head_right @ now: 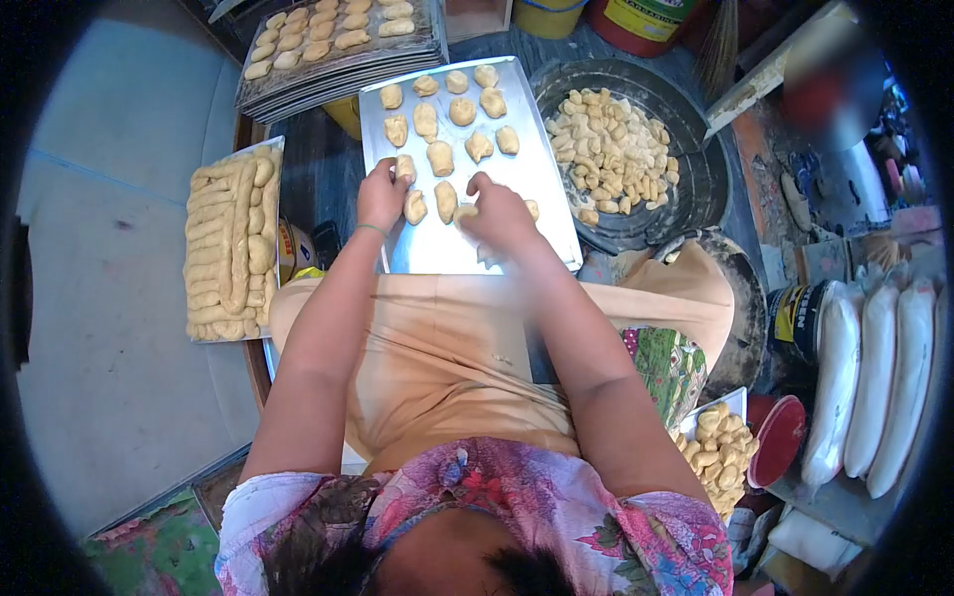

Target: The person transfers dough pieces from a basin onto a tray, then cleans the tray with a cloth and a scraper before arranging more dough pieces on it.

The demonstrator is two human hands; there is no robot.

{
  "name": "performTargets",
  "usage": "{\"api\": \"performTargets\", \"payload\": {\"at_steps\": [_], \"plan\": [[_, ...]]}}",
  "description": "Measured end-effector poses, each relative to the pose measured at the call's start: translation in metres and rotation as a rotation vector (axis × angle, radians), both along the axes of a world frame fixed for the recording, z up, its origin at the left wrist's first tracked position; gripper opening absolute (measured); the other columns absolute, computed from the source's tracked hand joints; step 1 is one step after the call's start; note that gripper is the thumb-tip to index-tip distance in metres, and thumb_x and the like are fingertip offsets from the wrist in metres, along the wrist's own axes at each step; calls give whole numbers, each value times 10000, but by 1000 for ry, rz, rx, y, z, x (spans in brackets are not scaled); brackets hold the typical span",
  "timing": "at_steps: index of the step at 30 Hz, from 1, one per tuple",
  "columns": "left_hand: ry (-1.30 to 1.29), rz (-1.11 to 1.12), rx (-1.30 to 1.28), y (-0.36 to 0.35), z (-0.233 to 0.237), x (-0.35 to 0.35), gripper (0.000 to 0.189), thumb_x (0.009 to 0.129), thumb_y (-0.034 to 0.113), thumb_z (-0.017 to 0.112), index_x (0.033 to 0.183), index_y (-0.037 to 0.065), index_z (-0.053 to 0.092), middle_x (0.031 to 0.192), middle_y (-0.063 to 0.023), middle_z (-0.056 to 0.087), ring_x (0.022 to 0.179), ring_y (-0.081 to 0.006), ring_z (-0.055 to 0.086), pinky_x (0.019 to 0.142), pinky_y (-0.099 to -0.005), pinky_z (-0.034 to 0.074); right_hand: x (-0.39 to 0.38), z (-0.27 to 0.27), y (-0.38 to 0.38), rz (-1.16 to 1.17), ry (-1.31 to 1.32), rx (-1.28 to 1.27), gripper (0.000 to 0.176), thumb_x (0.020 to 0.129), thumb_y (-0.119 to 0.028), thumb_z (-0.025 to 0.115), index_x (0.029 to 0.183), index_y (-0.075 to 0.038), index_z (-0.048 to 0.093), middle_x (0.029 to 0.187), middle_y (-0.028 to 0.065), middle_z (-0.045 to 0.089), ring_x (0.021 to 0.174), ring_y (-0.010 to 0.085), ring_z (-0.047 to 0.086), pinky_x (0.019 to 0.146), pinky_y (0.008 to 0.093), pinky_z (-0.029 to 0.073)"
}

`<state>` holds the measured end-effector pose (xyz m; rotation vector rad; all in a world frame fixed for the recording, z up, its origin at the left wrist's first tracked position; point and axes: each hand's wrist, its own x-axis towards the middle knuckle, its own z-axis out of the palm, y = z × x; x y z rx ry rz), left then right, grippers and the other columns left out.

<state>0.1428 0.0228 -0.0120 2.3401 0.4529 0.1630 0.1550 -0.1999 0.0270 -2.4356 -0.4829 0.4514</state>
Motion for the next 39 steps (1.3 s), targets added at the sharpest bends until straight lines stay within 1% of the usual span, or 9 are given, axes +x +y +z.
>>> {"api": "performTargets", "payload": {"at_steps": [6, 10, 13, 15, 20, 25, 33, 36, 39], "plan": [[-335, -64, 468, -23, 7, -8, 380, 834, 263, 690, 1139, 40, 651, 1048, -137, 656, 1068, -321, 575, 936, -449, 417, 36, -22, -4, -198, -124, 72, 308, 753, -271, 744, 971, -80, 639, 865, 153, 693, 823, 333, 673, 764, 419, 523], [40, -409, 458, -51, 38, -21, 403, 842, 401, 653, 1052, 60, 698, 1063, -138, 637, 1059, -321, 569, 949, -449, 335, 39, -24, -35, -29, -171, 151, 333, 736, -257, 742, 1008, -83, 660, 923, 163, 696, 883, 326, 670, 777, 412, 520], [-47, -409, 491, -66, 31, -29, 333, 846, 345, 676, 1002, 51, 691, 1065, -119, 634, 1084, -298, 547, 952, -462, 321, 30, -22, -60, 70, -46, 89, 361, 714, -234, 739, 1027, -72, 660, 933, 172, 689, 910, 321, 662, 772, 394, 516], [-33, -398, 524, -73, 26, -26, 337, 852, 353, 672, 1011, 56, 691, 1065, -126, 630, 1096, -293, 540, 959, -465, 318, 30, -25, -68, 90, -1, 57, 375, 708, -225, 739, 1033, -64, 647, 896, 167, 688, 873, 319, 663, 754, 391, 515], [-67, -370, 531, -84, 24, -23, 425, 865, 363, 668, 1175, 73, 654, 1113, -115, 612, 1139, -305, 522, 976, -458, 306, 31, -34, -57, -427, -131, 294, 352, 799, -329, 741, 1002, -58, 642, 810, 162, 677, 759, 336, 663, 710, 425, 513], [-251, -558, 624, -92, 19, -24, 433, 875, 323, 649, 1237, 86, 619, 1124, -88, 589, 1160, -275, 499, 963, -467, 318, 37, -47, -44, -356, -274, 194, 330, 856, -311, 698, 1042, -42, 652, 917, 175, 679, 845, 355, 660, 745, 437, 511], [-178, -720, 412, -120, 15, -71, 366, 835, 200, 633, 1184, 88, 635, 1014, -129, 603, 970, -324, 584, 839, -439, 461, 48, -50, -41, -321, -262, 203, 327, 835, -292, 714, 1031, -36, 657, 999, 182, 668, 920, 362, 644, 798, 437, 505], [-97, -704, 254, -120, 7, -86, 330, 794, 64, 618, 1122, 62, 652, 1000, -159, 591, 917, -357, 589, 832, -446, 498, 32, -41, -47, -219, -567, 138, 322, 832, -282, 715, 1033, -37, 657, 1013, 174, 656, 934, 356, 640, 811, 427, 508], [-115, -619, 190, -96, 11, -93, 358, 787, -9, 554, 1131, 33, 646, 1033, -183, 560, 945, -379, 583, 845, -434, 497, 15, -24, -54, -107, -264, 284, 311, 833, -256, 706, 1045, -35, 655, 1015, 163, 650, 938, 331, 645, 813, 407, 516]]}}
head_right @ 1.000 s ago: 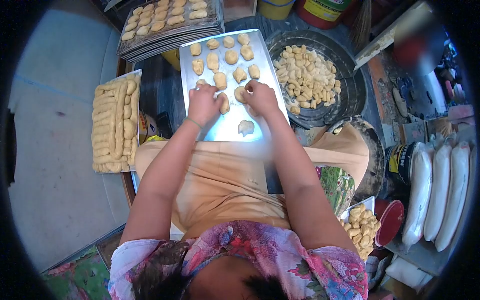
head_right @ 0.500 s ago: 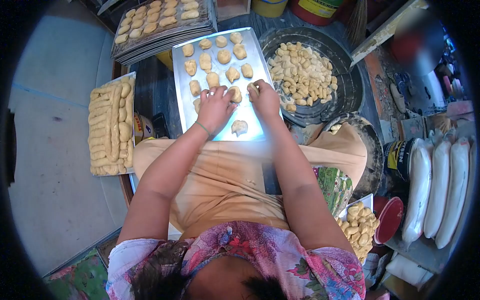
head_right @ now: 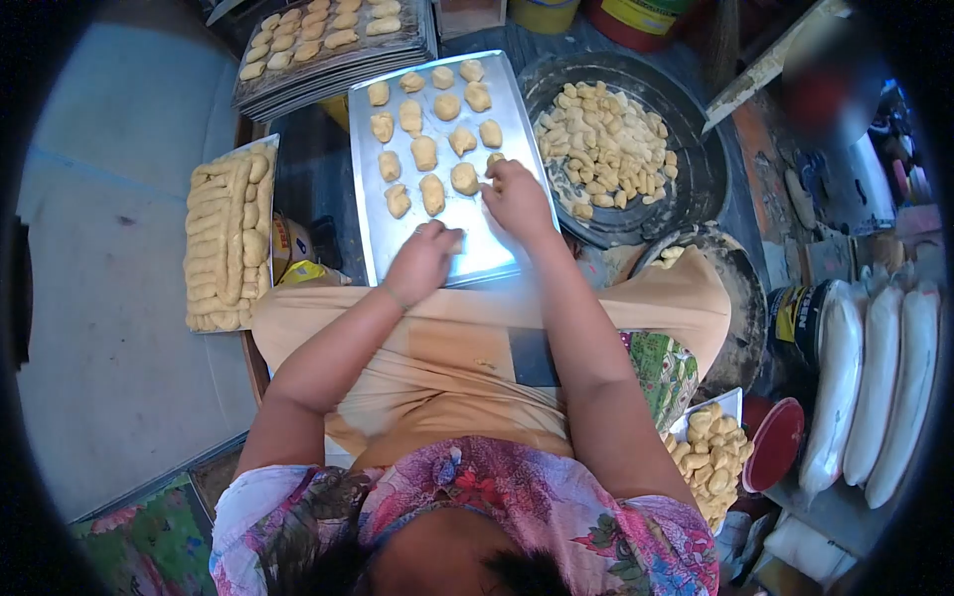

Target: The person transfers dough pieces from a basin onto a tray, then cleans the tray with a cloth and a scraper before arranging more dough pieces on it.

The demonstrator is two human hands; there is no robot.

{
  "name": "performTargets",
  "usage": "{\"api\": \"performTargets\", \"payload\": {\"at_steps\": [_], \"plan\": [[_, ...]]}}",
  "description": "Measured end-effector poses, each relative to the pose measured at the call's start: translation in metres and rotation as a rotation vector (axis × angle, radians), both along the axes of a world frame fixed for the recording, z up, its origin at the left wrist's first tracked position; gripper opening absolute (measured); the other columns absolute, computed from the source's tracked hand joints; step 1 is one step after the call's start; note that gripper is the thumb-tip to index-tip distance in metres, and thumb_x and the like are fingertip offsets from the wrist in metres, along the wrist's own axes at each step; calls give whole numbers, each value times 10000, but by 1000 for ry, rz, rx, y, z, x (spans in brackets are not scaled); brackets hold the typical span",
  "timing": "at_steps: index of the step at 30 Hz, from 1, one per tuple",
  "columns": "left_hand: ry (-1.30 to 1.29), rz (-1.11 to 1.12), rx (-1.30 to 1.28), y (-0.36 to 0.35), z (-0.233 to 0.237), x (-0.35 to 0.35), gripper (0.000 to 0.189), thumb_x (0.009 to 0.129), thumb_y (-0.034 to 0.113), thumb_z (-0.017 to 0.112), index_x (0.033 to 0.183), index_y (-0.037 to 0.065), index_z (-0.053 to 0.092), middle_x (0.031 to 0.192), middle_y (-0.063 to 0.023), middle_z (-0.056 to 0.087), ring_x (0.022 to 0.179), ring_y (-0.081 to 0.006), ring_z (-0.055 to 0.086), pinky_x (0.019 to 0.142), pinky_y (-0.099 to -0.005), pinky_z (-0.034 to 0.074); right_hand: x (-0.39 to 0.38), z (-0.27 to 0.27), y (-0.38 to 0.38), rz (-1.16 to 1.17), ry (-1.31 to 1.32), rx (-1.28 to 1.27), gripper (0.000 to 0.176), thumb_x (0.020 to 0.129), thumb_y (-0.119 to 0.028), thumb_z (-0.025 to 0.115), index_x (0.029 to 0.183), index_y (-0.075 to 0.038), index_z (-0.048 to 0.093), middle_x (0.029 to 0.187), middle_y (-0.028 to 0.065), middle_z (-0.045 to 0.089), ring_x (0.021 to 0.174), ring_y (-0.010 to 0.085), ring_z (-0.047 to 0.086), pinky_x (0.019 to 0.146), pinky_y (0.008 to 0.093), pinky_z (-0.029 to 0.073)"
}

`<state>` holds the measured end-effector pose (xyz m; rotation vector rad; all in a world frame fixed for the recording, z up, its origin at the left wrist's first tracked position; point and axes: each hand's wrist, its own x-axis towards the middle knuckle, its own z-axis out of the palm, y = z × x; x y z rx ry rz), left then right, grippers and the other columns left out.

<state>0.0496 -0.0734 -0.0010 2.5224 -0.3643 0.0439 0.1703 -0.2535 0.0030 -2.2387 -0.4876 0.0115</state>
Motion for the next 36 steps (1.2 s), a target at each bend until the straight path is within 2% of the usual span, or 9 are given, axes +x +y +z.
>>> {"api": "performTargets", "payload": {"at_steps": [6, 12, 18, 24, 27, 30, 32, 33, 36], "plan": [[-30, 188, 10, 44, 14, -22, 315, 813, 107, 679, 1121, 37, 669, 1181, -204, 567, 1069, -378, 595, 921, -411, 488, -4, 5, -4, 10, 65, 81, 230, 841, -183, 670, 1023, -43, 659, 1019, 166, 651, 862, 333, 658, 776, 403, 524], [113, 340, 11, 60, 10, -4, 327, 846, 176, 717, 1100, -19, 653, 977, -166, 648, 819, -258, 664, 764, -371, 536, -37, -3, 38, 220, -34, 29, 226, 837, -172, 653, 1048, -92, 657, 1019, 142, 623, 922, 350, 632, 812, 439, 509], [491, 477, -514, 77, -14, 4, 256, 887, 117, 682, 1086, -35, 632, 802, -75, 629, 645, -120, 609, 552, -267, 523, -68, -22, 68, 481, -122, -21, 322, 797, -266, 727, 1042, -86, 620, 956, 163, 627, 885, 357, 631, 759, 442, 504], [511, 587, -640, 77, 3, 7, 241, 890, 116, 675, 1065, -45, 635, 849, -75, 636, 656, -115, 611, 554, -257, 529, -82, -26, 75, 293, -80, 1, 352, 785, -299, 757, 980, -77, 565, 849, 153, 648, 799, 372, 639, 676, 453, 504], [550, 560, -620, 65, 19, 4, 229, 871, 122, 699, 1021, -45, 655, 846, -87, 642, 666, -122, 609, 573, -269, 519, -67, 6, 66, 483, 190, -138, 307, 824, -297, 716, 980, -66, 588, 894, 156, 670, 775, 320, 660, 691, 422, 511], [424, 376, -431, 73, -4, 0, 225, 845, 91, 708, 1013, -50, 654, 847, -105, 648, 681, -141, 610, 627, -304, 521, -13, 13, 29, 603, 512, 213, 289, 851, -239, 690, 1075, -73, 616, 870, 86, 687, 763, 196, 654, 717, 325, 511], [388, 332, -351, 65, 9, 1, 201, 831, 67, 702, 999, -35, 660, 878, -135, 640, 716, -205, 633, 681, -337, 521, 36, -1, -14, 327, 640, 619, 234, 855, -161, 645, 1067, -61, 642, 847, 32, 689, 753, 134, 618, 720, 283, 497], [363, 303, -298, 61, 17, 3, 192, 834, 66, 696, 997, -30, 662, 887, -142, 636, 721, -224, 638, 682, -340, 520, 52, 22, -34, -55, 606, 651, 212, 832, -99, 634, 1036, -42, 640, 865, 28, 686, 749, 138, 610, 682, 276, 492], [315, 235, -133, 53, 32, 8, 203, 845, 70, 675, 1033, -3, 657, 942, -170, 624, 789, -305, 650, 712, -372, 522, 131, -48, -96, -596, 427, 718, 168, 838, -117, 653, 991, -49, 658, 832, 49, 665, 683, 123, 589, 612, 270, 476]]}}
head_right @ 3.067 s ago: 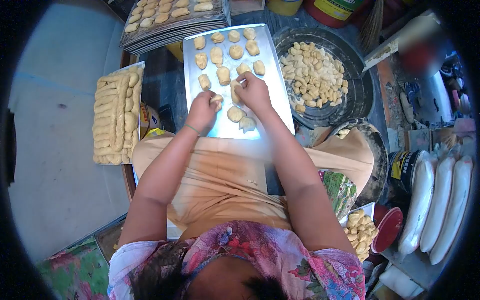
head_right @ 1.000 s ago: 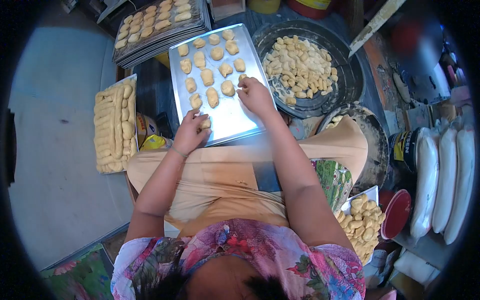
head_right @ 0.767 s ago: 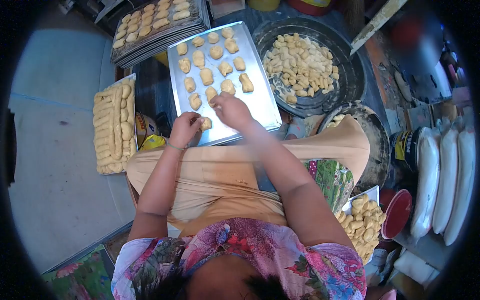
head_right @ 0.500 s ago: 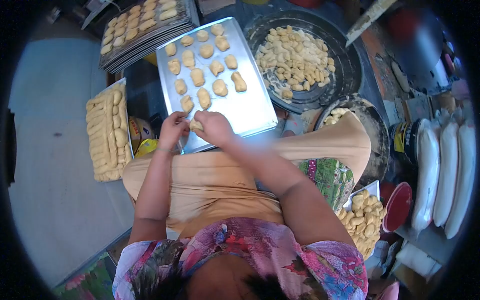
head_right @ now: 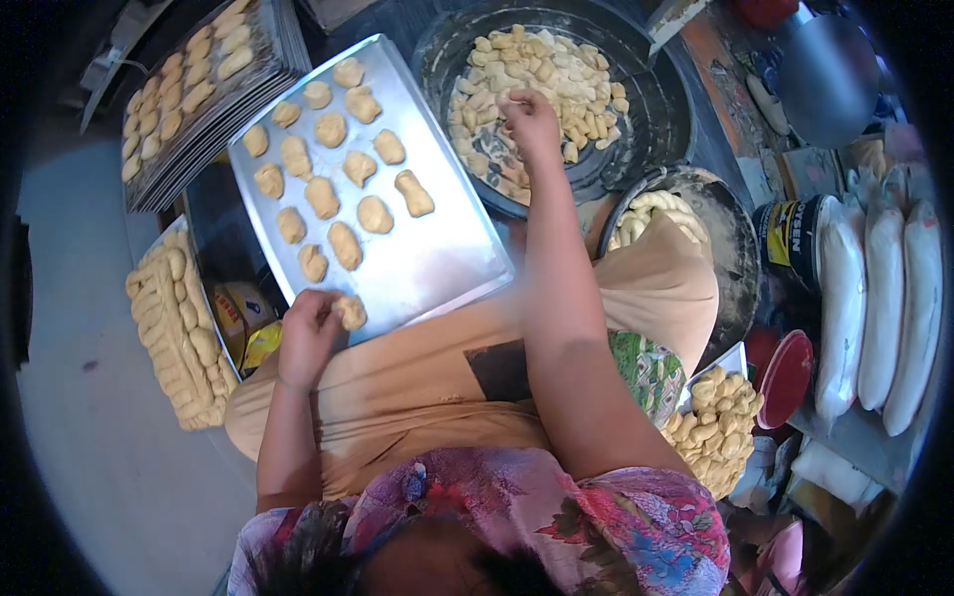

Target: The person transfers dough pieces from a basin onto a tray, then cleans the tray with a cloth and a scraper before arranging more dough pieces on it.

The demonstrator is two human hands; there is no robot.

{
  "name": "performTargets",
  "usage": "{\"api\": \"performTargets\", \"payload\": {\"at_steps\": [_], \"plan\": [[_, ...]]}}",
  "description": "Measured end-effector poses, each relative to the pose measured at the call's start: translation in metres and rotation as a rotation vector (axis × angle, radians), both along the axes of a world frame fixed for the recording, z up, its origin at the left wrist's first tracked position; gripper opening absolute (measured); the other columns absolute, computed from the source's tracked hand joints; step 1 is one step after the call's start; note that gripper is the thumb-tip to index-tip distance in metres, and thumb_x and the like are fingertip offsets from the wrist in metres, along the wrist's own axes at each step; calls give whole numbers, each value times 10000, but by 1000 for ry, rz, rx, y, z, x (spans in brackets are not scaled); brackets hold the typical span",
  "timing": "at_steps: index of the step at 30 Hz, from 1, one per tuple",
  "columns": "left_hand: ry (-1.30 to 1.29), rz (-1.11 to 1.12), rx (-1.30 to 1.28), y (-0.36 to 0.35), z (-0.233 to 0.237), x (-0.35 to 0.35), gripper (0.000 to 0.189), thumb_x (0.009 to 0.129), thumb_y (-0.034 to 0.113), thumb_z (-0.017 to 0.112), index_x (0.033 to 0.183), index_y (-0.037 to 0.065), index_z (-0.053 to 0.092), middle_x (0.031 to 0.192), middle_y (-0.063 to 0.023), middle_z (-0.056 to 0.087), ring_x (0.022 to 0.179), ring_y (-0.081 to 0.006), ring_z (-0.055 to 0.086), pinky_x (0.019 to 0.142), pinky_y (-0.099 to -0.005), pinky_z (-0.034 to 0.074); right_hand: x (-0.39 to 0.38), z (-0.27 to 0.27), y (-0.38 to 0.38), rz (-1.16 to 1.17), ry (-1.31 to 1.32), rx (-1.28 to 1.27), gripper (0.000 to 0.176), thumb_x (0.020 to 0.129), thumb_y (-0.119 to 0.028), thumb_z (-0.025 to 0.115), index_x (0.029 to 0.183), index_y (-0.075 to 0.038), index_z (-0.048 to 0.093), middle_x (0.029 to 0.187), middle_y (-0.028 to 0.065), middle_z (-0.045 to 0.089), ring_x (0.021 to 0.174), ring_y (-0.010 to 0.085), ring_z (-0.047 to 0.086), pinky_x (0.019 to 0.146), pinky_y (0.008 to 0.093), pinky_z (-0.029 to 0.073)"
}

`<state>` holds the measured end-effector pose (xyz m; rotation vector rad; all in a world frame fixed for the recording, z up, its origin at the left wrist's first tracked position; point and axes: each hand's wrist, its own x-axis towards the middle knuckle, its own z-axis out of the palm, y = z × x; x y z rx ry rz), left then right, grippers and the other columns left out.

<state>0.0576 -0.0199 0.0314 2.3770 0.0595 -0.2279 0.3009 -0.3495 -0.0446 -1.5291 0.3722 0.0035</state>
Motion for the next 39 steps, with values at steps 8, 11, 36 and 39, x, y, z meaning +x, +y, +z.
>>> {"api": "performTargets", "payload": {"at_steps": [8, 11, 36, 39], "plan": [[274, -61, 211, -13, 18, 21, 462, 749, 249, 799, 1109, 28, 611, 1068, -148, 605, 917, -357, 641, 790, -423, 529, 59, -265, -11, 529, 251, -766, 604, 720, -331, 803, 1215, -47, 602, 931, 199, 693, 776, 312, 686, 689, 413, 538], [285, -124, 237, -11, 20, 31, 458, 749, 258, 801, 1094, 25, 608, 1105, -142, 594, 957, -356, 633, 793, -425, 529, 65, -267, 15, 573, 299, -754, 588, 741, -289, 768, 1231, -59, 541, 1041, 221, 666, 939, 353, 668, 817, 435, 519], [383, -182, 197, -2, 34, 29, 552, 781, 261, 775, 1258, 65, 579, 1170, -149, 587, 1049, -363, 605, 883, -429, 504, 104, -258, 59, 763, 134, -1088, 561, 823, 26, 492, 1341, -184, 538, 1373, 177, 515, 1233, 343, 539, 1028, 434, 447], [321, -210, 220, -3, 34, 29, 568, 766, 234, 779, 1268, 72, 569, 1187, -146, 584, 1053, -363, 605, 886, -430, 504, 119, -268, 60, 728, 254, -980, 551, 763, -76, 646, 1298, -163, 551, 1339, 194, 536, 1214, 350, 553, 1000, 437, 461]]}}
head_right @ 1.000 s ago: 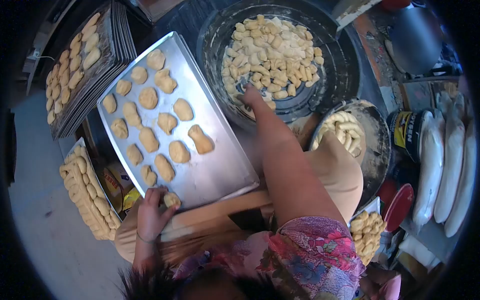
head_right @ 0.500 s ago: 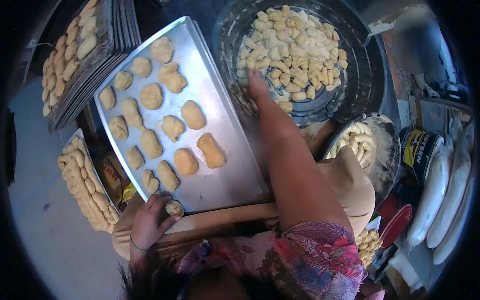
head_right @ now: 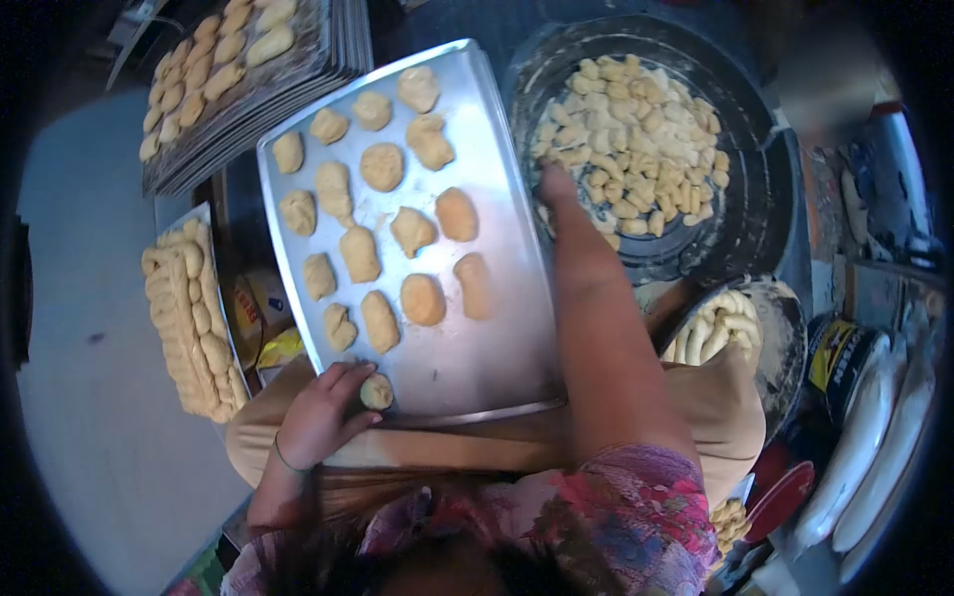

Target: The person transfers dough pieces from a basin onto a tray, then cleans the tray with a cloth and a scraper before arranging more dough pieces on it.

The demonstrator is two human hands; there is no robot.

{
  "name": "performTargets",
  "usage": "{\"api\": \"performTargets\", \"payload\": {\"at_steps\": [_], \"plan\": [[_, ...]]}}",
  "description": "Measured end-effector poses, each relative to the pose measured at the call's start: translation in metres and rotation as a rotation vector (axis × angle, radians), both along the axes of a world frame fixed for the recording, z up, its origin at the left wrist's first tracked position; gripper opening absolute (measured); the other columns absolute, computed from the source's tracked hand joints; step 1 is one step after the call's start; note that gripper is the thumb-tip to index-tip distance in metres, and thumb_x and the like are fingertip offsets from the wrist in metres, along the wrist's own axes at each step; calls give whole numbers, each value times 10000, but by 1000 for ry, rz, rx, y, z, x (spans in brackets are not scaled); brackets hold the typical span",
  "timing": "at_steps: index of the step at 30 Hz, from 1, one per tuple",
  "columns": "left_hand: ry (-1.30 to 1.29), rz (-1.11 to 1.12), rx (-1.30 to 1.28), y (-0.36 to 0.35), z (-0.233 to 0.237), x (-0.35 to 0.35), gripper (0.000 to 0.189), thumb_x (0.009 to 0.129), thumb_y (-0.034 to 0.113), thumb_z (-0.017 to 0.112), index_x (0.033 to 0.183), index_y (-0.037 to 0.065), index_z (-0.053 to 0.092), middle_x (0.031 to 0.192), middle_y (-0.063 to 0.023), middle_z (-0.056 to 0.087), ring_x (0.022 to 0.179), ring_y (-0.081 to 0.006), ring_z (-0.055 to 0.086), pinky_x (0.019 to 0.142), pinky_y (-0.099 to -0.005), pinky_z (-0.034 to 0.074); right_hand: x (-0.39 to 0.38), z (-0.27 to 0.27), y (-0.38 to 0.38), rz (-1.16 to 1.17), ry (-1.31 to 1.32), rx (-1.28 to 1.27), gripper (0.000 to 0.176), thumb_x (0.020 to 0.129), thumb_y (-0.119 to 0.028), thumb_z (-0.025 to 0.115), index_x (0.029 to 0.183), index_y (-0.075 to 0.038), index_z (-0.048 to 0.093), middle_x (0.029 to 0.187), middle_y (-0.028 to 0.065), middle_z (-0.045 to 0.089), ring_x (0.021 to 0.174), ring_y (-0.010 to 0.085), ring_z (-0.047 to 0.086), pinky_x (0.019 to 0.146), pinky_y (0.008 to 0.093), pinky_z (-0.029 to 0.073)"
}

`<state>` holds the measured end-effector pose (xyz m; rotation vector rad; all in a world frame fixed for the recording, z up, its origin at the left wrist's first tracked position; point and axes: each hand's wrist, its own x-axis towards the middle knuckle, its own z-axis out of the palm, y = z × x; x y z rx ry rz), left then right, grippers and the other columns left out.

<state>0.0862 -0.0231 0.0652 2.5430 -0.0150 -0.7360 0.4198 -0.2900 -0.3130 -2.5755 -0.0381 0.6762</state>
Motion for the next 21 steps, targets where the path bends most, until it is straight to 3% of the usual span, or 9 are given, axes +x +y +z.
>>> {"api": "performTargets", "payload": {"at_steps": [2, 5, 8, 11, 13, 15, 18, 19, 21], "plan": [[-64, -40, 50, 0, -3, -3, 573, 746, 206, 781, 1262, 84, 565, 1176, -137, 584, 1036, -361, 610, 877, -431, 507, 1, -2, -14, -175, -184, 163, 490, 713, -122, 705, 1190, -121, 595, 1166, 210, 607, 1099, 388, 595, 932, 437, 480], [-53, -41, 106, 0, -7, -8, 566, 738, 206, 786, 1247, 86, 569, 1147, -131, 585, 1014, -357, 614, 862, -436, 509, -24, 58, -17, -369, -613, 244, 457, 695, -136, 689, 1135, -56, 596, 1083, 225, 632, 1004, 406, 618, 892, 451, 495], [-93, -31, 87, -1, -4, -14, 545, 772, 265, 762, 1246, 83, 565, 1116, -135, 581, 998, -354, 616, 844, -433, 511, -26, 34, -48, 312, -169, 44, 396, 730, -169, 702, 1084, -11, 620, 1002, 241, 663, 947, 430, 636, 855, 465, 497], [-184, 13, 61, -4, -2, -19, 495, 796, 291, 739, 1205, 59, 584, 1068, -149, 590, 983, -353, 612, 838, -427, 508, -24, 112, -60, -29, -472, 171, 385, 731, -116, 663, 1091, 12, 617, 963, 214, 679, 868, 369, 674, 801, 435, 523], [-260, 37, 67, -7, -7, -26, 481, 792, 286, 741, 1180, 44, 594, 1048, -153, 594, 977, -352, 610, 836, -426, 506, -20, 185, -65, -152, -368, 420, 411, 703, -142, 661, 1095, -20, 642, 943, 250, 667, 914, 377, 661, 806, 423, 516], [-311, 57, 75, -11, -4, -31, 417, 786, 253, 739, 1116, 29, 616, 1017, -154, 599, 959, -349, 608, 819, -431, 509, -39, 255, -57, -36, -611, 437, 377, 721, -102, 640, 1091, -29, 625, 940, 202, 668, 884, 301, 679, 738, 384, 536], [-407, 44, 83, -13, -11, -35, 320, 783, 194, 717, 1048, 34, 635, 976, -156, 606, 941, -351, 606, 792, -446, 518, -101, 341, -28, -23, -383, 814, 374, 730, -11, 578, 1103, -20, 596, 916, 107, 643, 759, 193, 637, 685, 310, 532], [-460, 50, 75, -11, -16, -34, 301, 786, 183, 709, 1038, 33, 640, 978, -159, 608, 943, -352, 604, 796, -447, 517, -135, 373, -13, -36, -231, 867, 390, 728, -5, 578, 1116, -38, 589, 940, 60, 620, 803, 167, 618, 721, 294, 525], [-561, 63, 63, -8, -27, -33, 264, 793, 161, 691, 1019, 31, 651, 982, -165, 612, 947, -354, 601, 804, -448, 515, -181, 380, 7, 59, -37, 936, 403, 727, -9, 592, 1127, -56, 593, 1022, 55, 617, 934, 167, 608, 819, 293, 508]]}}
